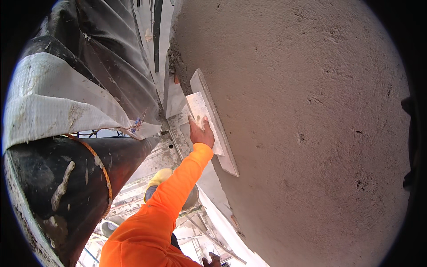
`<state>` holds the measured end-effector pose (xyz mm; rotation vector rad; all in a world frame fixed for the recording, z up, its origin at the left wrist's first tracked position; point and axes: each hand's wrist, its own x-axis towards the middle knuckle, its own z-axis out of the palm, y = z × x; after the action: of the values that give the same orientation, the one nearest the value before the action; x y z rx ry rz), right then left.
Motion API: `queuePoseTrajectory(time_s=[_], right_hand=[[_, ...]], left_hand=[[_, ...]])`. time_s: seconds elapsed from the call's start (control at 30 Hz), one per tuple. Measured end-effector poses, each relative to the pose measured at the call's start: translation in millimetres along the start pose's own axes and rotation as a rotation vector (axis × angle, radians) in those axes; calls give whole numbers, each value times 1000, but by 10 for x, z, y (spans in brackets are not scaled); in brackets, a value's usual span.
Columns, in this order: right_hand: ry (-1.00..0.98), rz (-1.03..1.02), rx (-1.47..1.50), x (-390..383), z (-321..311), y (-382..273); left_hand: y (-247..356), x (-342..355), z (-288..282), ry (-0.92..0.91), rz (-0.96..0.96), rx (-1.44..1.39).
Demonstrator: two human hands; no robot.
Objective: The person scoops wet cement from a bucket using a trowel and applies it to an exterior wall. They then use a float to smooth the applied cement, repeating the scooping and smoothing actions across the wall surface.
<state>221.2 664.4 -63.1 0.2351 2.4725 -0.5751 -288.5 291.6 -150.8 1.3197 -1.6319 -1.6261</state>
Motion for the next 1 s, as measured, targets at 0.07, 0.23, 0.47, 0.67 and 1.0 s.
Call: queuePoseTrajectory(time_s=[0.07, 0.23, 0.47, 0.67, 1.0], right_hand=[[-15, 22, -14, -13, -22, -6], [-40, 14, -44, 201, -125, -61], [-15, 3, 3, 622, -329, 262], [-197, 111, -62, 711, -412, 682], [102, -76, 9, 508, -192, 898]], left_hand=[[235, 148, -16, 5, 56, -57], [805, 1129, -32, 41, 72, 50], [697, 1742, 214, 182, 109, 188], [525, 2325, 384, 144, -38, 223], [11, 2693, 490, 144, 10, 275]])
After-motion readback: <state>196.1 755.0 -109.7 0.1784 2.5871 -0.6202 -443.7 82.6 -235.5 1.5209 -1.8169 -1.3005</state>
